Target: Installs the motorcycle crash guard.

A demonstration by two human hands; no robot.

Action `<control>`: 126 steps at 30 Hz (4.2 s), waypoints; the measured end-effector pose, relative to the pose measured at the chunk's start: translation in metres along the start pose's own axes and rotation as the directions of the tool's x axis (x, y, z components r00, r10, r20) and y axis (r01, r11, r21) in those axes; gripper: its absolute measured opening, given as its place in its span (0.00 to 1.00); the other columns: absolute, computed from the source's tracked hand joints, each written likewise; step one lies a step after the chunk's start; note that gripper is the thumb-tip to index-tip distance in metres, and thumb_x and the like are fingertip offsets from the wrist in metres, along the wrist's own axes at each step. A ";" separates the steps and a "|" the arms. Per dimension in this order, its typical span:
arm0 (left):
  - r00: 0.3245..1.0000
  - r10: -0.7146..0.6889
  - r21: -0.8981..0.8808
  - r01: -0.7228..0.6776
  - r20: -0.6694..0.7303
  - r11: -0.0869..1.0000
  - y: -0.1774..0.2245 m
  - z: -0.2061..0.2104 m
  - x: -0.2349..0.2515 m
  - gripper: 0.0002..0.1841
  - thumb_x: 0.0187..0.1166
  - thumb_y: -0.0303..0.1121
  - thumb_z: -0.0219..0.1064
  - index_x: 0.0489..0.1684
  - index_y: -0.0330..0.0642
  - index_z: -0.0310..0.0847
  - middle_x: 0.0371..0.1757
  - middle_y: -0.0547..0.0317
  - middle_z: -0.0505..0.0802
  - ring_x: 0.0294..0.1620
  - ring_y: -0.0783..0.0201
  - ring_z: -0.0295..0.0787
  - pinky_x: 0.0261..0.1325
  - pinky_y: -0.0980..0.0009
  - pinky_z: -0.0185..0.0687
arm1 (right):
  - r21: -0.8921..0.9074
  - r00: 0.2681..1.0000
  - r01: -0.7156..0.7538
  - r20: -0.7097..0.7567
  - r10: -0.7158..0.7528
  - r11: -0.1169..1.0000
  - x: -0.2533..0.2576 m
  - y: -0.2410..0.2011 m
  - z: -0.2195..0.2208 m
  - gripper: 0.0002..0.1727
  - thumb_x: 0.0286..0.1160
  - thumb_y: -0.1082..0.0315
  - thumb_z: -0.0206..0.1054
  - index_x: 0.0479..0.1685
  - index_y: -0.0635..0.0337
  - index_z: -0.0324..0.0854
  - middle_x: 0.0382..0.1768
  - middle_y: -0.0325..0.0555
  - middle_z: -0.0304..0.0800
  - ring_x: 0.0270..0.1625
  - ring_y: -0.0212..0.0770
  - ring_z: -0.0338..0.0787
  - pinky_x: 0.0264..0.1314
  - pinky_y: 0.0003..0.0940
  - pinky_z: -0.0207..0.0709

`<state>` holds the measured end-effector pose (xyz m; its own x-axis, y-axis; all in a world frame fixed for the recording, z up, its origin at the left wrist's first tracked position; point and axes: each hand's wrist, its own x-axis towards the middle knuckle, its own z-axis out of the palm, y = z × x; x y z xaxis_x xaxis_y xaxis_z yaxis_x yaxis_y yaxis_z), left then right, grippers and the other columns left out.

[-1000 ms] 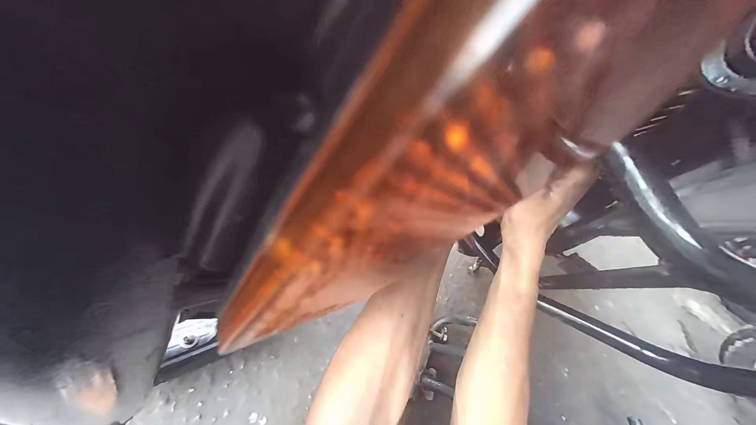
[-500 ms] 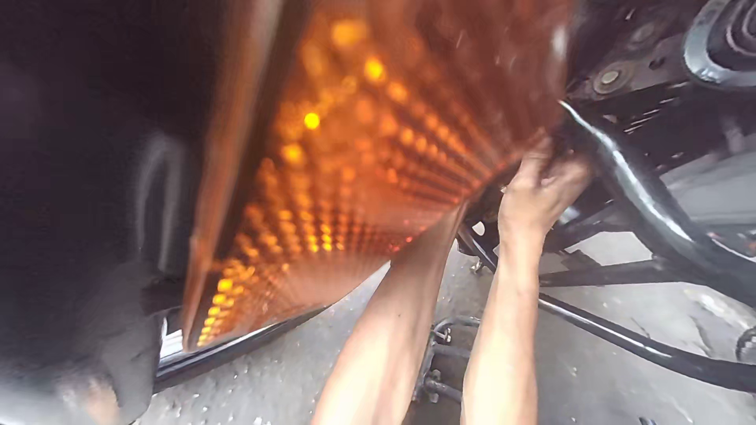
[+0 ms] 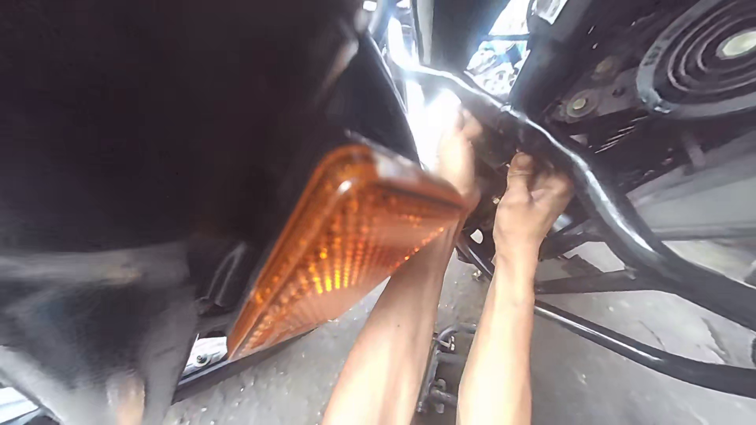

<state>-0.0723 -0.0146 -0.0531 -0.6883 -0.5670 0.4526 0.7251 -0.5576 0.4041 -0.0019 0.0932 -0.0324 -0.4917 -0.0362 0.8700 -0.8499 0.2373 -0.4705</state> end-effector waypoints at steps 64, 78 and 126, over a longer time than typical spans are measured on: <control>0.997 0.066 0.265 -0.055 -0.034 0.963 -0.010 -0.008 0.003 0.24 0.92 0.39 0.47 0.79 0.36 0.73 0.81 0.50 0.79 0.79 0.58 0.77 0.79 0.56 0.75 | 0.094 0.972 0.030 -0.237 -0.007 0.995 -0.003 0.003 0.029 0.08 0.83 0.74 0.63 0.35 0.65 0.84 0.30 0.32 0.87 0.38 0.18 0.86 0.50 0.20 0.81; 0.996 0.090 0.184 -0.091 0.017 0.979 -0.011 -0.001 0.001 0.30 0.95 0.48 0.38 0.84 0.35 0.66 0.78 0.46 0.81 0.79 0.55 0.78 0.81 0.53 0.74 | 0.427 0.919 -0.334 -0.050 0.390 0.841 0.009 -0.014 0.007 0.04 0.79 0.75 0.62 0.45 0.63 0.80 0.40 0.44 0.89 0.49 0.36 0.90 0.57 0.37 0.86; 0.947 -0.145 0.118 0.185 -0.288 0.976 0.044 0.040 -0.062 0.25 0.95 0.50 0.32 0.53 0.49 0.76 0.41 0.60 0.89 0.45 0.64 0.88 0.48 0.60 0.86 | 0.588 0.796 -0.404 -0.152 0.586 0.701 -0.027 0.007 0.029 0.07 0.61 0.87 0.72 0.37 0.72 0.86 0.27 0.46 0.87 0.30 0.31 0.87 0.38 0.29 0.85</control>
<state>0.0038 0.0200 -0.0318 -0.7631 -0.6307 0.1411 0.5828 -0.5771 0.5721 -0.0003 0.0676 -0.0636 -0.8608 0.2580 0.4387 -0.5082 -0.3899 -0.7679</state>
